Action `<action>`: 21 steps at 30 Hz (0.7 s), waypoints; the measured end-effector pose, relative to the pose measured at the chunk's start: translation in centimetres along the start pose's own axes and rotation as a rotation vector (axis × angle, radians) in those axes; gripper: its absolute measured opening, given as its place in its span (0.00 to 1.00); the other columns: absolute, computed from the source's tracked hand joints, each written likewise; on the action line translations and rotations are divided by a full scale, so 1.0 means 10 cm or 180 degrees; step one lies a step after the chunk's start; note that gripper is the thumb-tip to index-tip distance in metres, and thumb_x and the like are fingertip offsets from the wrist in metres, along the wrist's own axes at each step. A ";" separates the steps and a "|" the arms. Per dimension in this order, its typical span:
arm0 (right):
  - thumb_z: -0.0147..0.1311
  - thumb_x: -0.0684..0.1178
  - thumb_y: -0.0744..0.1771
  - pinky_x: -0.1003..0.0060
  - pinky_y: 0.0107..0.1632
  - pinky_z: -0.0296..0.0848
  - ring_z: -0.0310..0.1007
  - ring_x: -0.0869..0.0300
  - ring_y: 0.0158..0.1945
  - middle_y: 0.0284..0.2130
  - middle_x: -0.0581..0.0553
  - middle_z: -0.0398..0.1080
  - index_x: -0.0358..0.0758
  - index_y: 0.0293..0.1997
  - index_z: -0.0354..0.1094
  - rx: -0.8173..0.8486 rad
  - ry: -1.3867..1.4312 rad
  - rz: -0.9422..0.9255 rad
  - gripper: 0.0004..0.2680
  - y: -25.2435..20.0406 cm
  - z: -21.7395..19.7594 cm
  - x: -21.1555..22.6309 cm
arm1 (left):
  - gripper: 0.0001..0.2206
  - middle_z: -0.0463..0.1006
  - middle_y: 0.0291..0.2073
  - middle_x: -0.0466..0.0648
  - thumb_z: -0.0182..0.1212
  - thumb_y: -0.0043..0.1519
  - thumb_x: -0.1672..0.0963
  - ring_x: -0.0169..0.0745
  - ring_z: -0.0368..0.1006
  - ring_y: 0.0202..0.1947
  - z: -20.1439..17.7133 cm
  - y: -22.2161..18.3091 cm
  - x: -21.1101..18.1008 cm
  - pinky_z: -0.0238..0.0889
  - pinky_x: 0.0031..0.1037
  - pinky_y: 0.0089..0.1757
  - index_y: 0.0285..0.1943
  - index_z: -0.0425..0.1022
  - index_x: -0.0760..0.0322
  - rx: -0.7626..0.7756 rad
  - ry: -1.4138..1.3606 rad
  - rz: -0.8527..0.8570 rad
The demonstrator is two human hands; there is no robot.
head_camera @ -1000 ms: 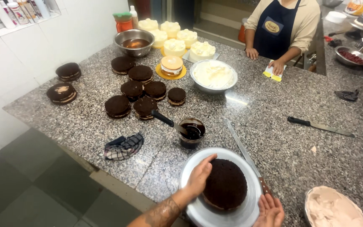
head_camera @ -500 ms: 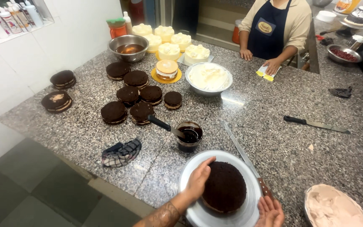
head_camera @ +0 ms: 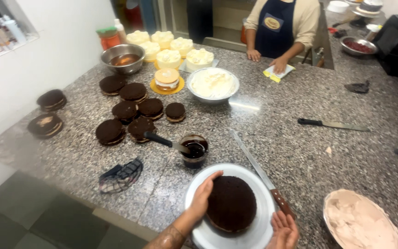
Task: The person uses a long spatula knife to lift a chocolate cake layer and place it onto a white plate, steadying it with the other hand and repositioning it on the plate. The counter holds many filled chocolate cake layers, bowls of filling and syrup, and frosted cakes.
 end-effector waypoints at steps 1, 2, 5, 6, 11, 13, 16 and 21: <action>0.41 0.62 0.72 0.47 0.61 0.72 0.69 0.36 0.59 0.58 0.16 0.61 0.19 0.70 0.44 -0.0016 0.0246 -0.0061 0.28 -0.03 -0.01 0.00 | 0.33 0.71 0.68 0.56 0.34 0.70 0.42 0.47 0.60 0.72 -0.01 0.00 0.00 0.45 0.34 0.68 0.70 0.68 0.69 -0.0022 0.0056 0.0009; 0.41 0.62 0.72 0.47 0.61 0.72 0.69 0.36 0.59 0.58 0.16 0.61 0.19 0.70 0.44 -0.0071 0.0242 -0.0069 0.28 -0.07 0.01 0.06 | 0.33 0.71 0.68 0.56 0.34 0.70 0.42 0.47 0.60 0.72 0.00 0.00 0.02 0.45 0.34 0.68 0.70 0.68 0.69 0.0032 0.0066 -0.0003; 0.41 0.61 0.73 0.46 0.65 0.67 0.67 0.36 0.62 0.60 0.17 0.61 0.20 0.71 0.44 -0.0059 0.0187 0.0098 0.27 -0.20 0.12 0.07 | 0.33 0.71 0.68 0.56 0.33 0.70 0.42 0.48 0.60 0.71 -0.05 0.01 0.08 0.45 0.34 0.68 0.70 0.68 0.69 0.0042 0.0159 -0.0016; 0.42 0.60 0.72 0.46 0.65 0.66 0.67 0.36 0.62 0.60 0.18 0.61 0.20 0.70 0.45 -0.0038 0.0313 0.0098 0.27 -0.24 0.14 0.03 | 0.33 0.71 0.68 0.56 0.33 0.70 0.43 0.48 0.61 0.71 -0.08 0.02 0.11 0.45 0.34 0.68 0.69 0.68 0.70 -0.0025 0.0158 -0.0005; 0.47 0.58 0.71 0.44 0.66 0.65 0.68 0.37 0.61 0.59 0.19 0.63 0.22 0.70 0.48 -0.0055 0.0329 0.0052 0.26 -0.58 0.10 -0.50 | 0.32 0.71 0.68 0.58 0.33 0.70 0.44 0.50 0.62 0.71 -0.15 0.01 0.08 0.46 0.36 0.68 0.69 0.69 0.71 -0.0068 0.0047 -0.0275; 0.46 0.53 0.72 0.47 0.70 0.61 0.67 0.41 0.66 0.63 0.23 0.64 0.23 0.70 0.51 0.0152 0.0439 -0.0078 0.22 -0.82 0.10 -0.80 | 0.36 0.70 0.68 0.58 0.26 0.69 0.42 0.52 0.62 0.70 -0.16 0.02 0.16 0.48 0.39 0.67 0.69 0.68 0.71 -0.0161 -0.0792 -0.0757; 0.49 0.45 0.63 0.48 0.65 0.61 0.65 0.40 0.66 0.62 0.22 0.65 0.24 0.67 0.58 0.0639 -0.0479 0.0826 0.24 -1.22 0.14 -1.12 | 0.37 0.70 0.68 0.58 0.25 0.69 0.41 0.53 0.61 0.70 -0.14 0.03 0.05 0.48 0.40 0.67 0.68 0.68 0.72 -0.0254 -0.0671 -0.0913; 0.49 0.48 0.63 0.49 0.64 0.63 0.66 0.41 0.64 0.60 0.24 0.66 0.25 0.66 0.59 0.0472 -0.0432 0.0947 0.24 -2.23 -0.17 -2.29 | 0.39 0.71 0.68 0.57 0.25 0.67 0.39 0.52 0.61 0.72 -0.04 0.01 -0.22 0.46 0.40 0.68 0.68 0.69 0.69 -0.0445 0.0278 -0.1129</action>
Point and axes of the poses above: each hand's wrist, its own y-axis towards the middle knuckle, its own z-axis out of the palm, x = y × z, the point moved 8 cm from there along y, towards the middle knuckle
